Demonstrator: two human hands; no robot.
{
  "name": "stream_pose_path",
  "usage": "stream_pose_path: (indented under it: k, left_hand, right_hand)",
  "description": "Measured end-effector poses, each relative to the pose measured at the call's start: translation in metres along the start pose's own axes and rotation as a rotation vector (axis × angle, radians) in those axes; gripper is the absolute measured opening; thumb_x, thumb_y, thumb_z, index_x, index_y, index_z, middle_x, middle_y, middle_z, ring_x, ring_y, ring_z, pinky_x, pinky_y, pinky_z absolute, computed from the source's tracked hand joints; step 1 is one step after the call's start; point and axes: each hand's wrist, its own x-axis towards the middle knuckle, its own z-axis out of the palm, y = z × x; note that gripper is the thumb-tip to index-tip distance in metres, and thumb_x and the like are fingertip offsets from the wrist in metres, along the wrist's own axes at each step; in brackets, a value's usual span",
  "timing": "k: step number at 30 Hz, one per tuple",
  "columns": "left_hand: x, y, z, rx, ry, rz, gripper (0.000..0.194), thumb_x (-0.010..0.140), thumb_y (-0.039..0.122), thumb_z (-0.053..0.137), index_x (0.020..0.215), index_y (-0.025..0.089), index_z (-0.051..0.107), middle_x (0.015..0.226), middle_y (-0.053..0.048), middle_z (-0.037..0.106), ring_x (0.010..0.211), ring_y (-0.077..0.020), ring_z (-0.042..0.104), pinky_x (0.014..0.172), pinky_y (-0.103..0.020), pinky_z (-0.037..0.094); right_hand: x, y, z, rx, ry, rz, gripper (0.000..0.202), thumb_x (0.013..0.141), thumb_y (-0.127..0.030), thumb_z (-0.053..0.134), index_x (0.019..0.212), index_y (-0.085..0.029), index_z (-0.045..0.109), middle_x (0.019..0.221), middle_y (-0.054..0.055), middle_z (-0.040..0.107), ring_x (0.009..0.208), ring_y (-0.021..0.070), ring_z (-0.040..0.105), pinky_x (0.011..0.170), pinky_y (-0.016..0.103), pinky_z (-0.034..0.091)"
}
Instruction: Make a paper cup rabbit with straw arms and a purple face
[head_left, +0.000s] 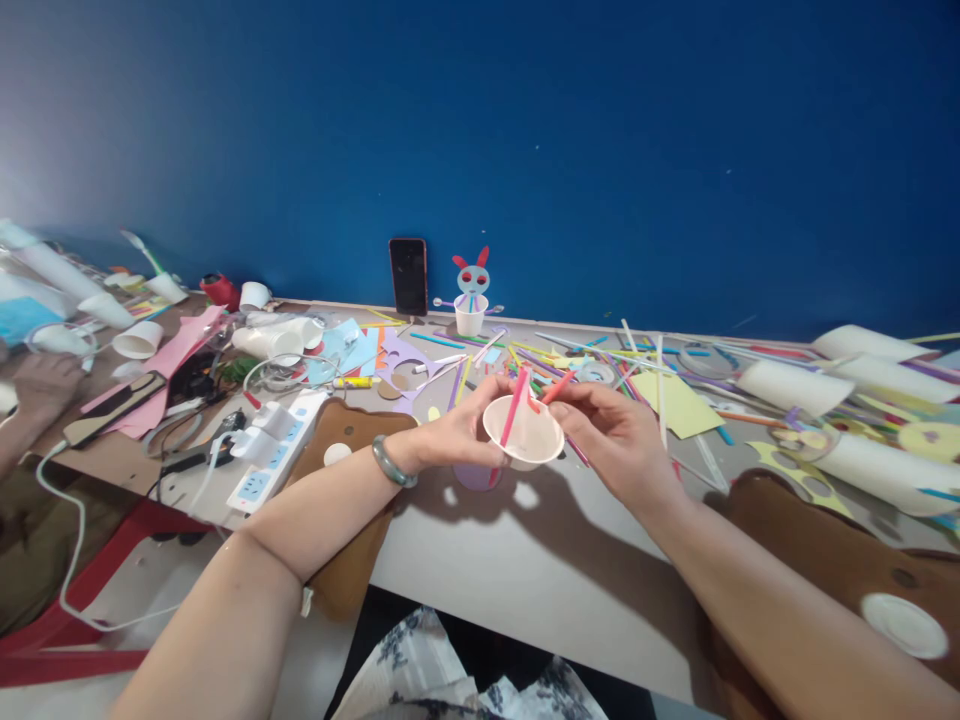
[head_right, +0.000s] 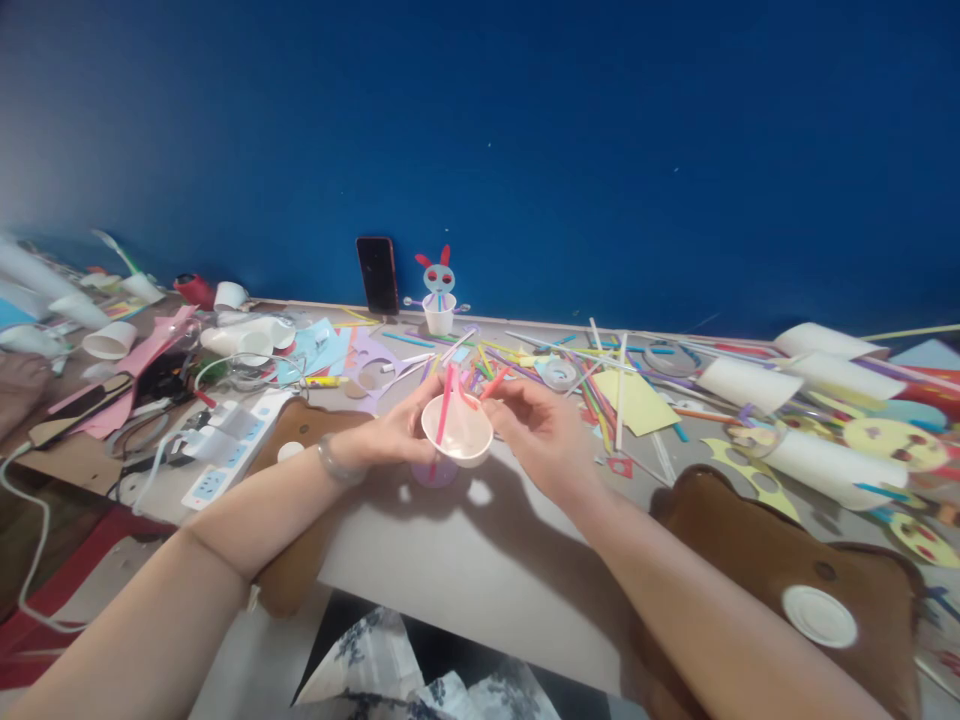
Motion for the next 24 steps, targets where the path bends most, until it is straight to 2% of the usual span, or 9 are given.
stream_pose_path:
  k: [4, 9, 11, 14, 20, 22, 24]
  left_hand:
    - [0.003, -0.005, 0.004, -0.096, 0.050, -0.013, 0.066, 0.062, 0.032, 0.092, 0.111, 0.023, 0.048, 0.104, -0.001, 0.057, 0.090, -0.0161, 0.061, 0.077, -0.029, 0.051]
    - [0.010, -0.018, 0.010, -0.112, 0.277, -0.076, 0.065, 0.058, 0.038, 0.097, 0.100, 0.019, 0.051, 0.093, 0.000, 0.061, 0.081, -0.0120, 0.064, 0.074, -0.028, 0.054]
    - [0.011, -0.019, 0.010, -0.107, 0.243, -0.138, 0.060, 0.061, 0.044, 0.095, 0.093, 0.017, 0.053, 0.083, 0.000, 0.064, 0.074, -0.0123, 0.065, 0.071, -0.029, 0.054]
    - [0.009, -0.016, 0.011, -0.117, 0.159, -0.203, 0.051, 0.069, 0.048, 0.090, 0.087, 0.015, 0.056, 0.074, -0.001, 0.067, 0.067, -0.0109, 0.064, 0.067, -0.027, 0.050]
    - [0.008, -0.009, 0.010, -0.190, 0.162, -0.220, 0.050, 0.070, 0.050, 0.089, 0.088, 0.014, 0.058, 0.072, -0.001, 0.070, 0.060, -0.0064, 0.058, 0.060, -0.023, 0.041]
    - [0.009, -0.009, 0.010, -0.220, 0.164, -0.206, 0.052, 0.068, 0.050, 0.091, 0.087, 0.014, 0.059, 0.069, 0.000, 0.069, 0.059, -0.0065, 0.057, 0.060, -0.023, 0.040]
    - [0.010, -0.010, 0.010, -0.255, 0.174, -0.172, 0.054, 0.066, 0.053, 0.091, 0.085, 0.015, 0.059, 0.068, 0.001, 0.068, 0.059, -0.0066, 0.057, 0.060, -0.023, 0.040]
  right_hand:
    - [0.003, 0.001, 0.000, 0.040, -0.138, 0.021, 0.030, 0.087, -0.053, 0.070, 0.093, -0.024, 0.068, 0.091, 0.005, 0.071, 0.078, 0.0205, 0.064, 0.063, 0.032, 0.051]
    - [0.001, 0.011, -0.004, -0.163, 0.018, -0.106, 0.026, 0.094, -0.052, 0.061, 0.097, -0.026, 0.057, 0.089, 0.005, 0.064, 0.079, 0.0224, 0.060, 0.065, 0.036, 0.046]
    - [0.001, 0.013, -0.007, -0.268, 0.054, -0.174, 0.023, 0.097, -0.050, 0.057, 0.098, -0.027, 0.055, 0.088, 0.005, 0.062, 0.076, 0.0228, 0.057, 0.065, 0.039, 0.043]
    - [0.003, 0.016, -0.011, -0.301, 0.071, -0.207, 0.021, 0.099, -0.048, 0.053, 0.097, -0.027, 0.053, 0.081, 0.005, 0.058, 0.068, 0.0217, 0.052, 0.062, 0.040, 0.040]
    - [0.005, 0.019, -0.013, -0.271, 0.111, -0.211, 0.028, 0.101, -0.055, 0.048, 0.097, -0.028, 0.054, 0.088, 0.006, 0.059, 0.074, 0.0231, 0.055, 0.065, 0.041, 0.043]
    - [0.003, 0.017, -0.010, -0.200, 0.067, -0.184, 0.033, 0.097, -0.060, 0.053, 0.104, -0.028, 0.055, 0.095, 0.008, 0.062, 0.080, 0.0242, 0.059, 0.068, 0.040, 0.047]
    - [0.001, 0.014, -0.006, -0.098, -0.016, -0.161, 0.052, 0.085, -0.066, 0.068, 0.116, -0.027, 0.053, 0.105, 0.010, 0.064, 0.089, 0.0266, 0.064, 0.071, 0.040, 0.051]
